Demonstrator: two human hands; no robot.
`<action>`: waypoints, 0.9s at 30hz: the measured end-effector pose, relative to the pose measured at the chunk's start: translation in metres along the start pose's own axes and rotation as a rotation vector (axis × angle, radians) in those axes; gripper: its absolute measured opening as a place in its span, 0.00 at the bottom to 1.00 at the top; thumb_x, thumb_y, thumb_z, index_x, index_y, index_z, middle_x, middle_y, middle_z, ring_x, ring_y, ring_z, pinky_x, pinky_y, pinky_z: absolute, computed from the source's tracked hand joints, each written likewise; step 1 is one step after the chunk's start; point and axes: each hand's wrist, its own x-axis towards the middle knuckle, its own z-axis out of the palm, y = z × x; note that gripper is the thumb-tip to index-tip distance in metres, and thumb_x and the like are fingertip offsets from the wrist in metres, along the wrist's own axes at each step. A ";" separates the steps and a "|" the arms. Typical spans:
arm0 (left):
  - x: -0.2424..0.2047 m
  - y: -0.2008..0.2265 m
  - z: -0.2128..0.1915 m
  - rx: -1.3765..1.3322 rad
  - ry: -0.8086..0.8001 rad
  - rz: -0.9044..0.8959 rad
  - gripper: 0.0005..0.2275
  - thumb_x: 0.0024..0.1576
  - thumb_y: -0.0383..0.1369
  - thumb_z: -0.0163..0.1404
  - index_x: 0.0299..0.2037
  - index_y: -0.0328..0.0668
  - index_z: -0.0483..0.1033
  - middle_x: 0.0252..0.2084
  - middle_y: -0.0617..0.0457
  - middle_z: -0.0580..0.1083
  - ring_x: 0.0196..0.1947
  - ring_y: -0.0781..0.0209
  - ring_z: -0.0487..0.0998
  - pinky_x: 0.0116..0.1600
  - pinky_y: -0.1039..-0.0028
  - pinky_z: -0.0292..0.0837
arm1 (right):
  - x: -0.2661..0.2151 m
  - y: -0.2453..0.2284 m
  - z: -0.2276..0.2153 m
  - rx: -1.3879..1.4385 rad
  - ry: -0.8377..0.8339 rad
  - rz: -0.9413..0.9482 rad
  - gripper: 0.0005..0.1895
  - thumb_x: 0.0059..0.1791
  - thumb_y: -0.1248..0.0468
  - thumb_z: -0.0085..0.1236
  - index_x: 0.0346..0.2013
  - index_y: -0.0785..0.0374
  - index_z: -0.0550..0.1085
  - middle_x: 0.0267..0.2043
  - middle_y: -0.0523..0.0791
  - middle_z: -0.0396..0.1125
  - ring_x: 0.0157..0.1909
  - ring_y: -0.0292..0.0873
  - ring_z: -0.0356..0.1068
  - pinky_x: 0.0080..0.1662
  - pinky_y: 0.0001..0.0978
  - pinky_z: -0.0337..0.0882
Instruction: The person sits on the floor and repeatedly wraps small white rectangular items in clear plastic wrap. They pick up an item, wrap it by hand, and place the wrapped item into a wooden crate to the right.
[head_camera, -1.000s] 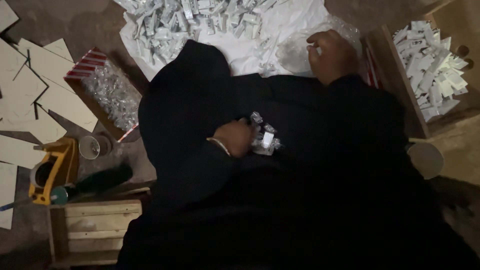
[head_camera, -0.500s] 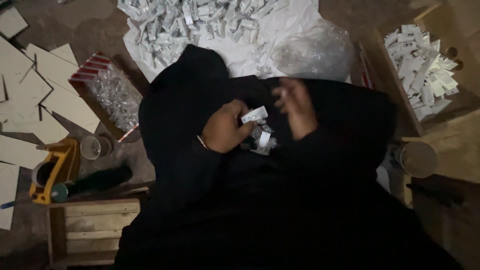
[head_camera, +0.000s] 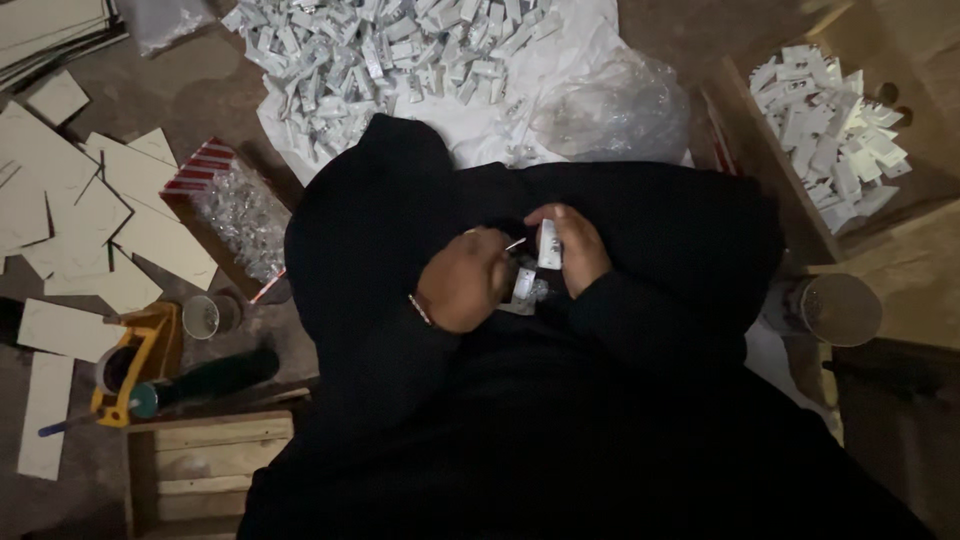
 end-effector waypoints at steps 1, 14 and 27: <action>-0.001 0.000 0.000 -0.003 -0.043 -0.001 0.06 0.59 0.30 0.49 0.42 0.39 0.77 0.38 0.42 0.77 0.35 0.44 0.79 0.40 0.60 0.75 | 0.002 0.004 -0.001 0.038 -0.014 -0.025 0.19 0.60 0.54 0.39 0.45 0.63 0.76 0.33 0.40 0.65 0.34 0.32 0.63 0.39 0.25 0.65; 0.008 0.019 0.004 0.374 -0.169 -0.026 0.32 0.49 0.61 0.57 0.37 0.31 0.76 0.34 0.39 0.76 0.29 0.47 0.80 0.31 0.61 0.76 | 0.008 0.005 -0.001 0.027 -0.186 0.006 0.15 0.58 0.54 0.43 0.35 0.60 0.71 0.30 0.40 0.64 0.32 0.33 0.65 0.37 0.26 0.67; 0.008 0.017 0.010 0.391 -0.159 -0.009 0.32 0.50 0.61 0.57 0.34 0.30 0.78 0.29 0.41 0.76 0.25 0.51 0.79 0.26 0.63 0.74 | 0.006 0.001 0.001 0.034 -0.168 0.145 0.16 0.58 0.53 0.42 0.34 0.59 0.71 0.26 0.40 0.63 0.26 0.33 0.62 0.30 0.26 0.65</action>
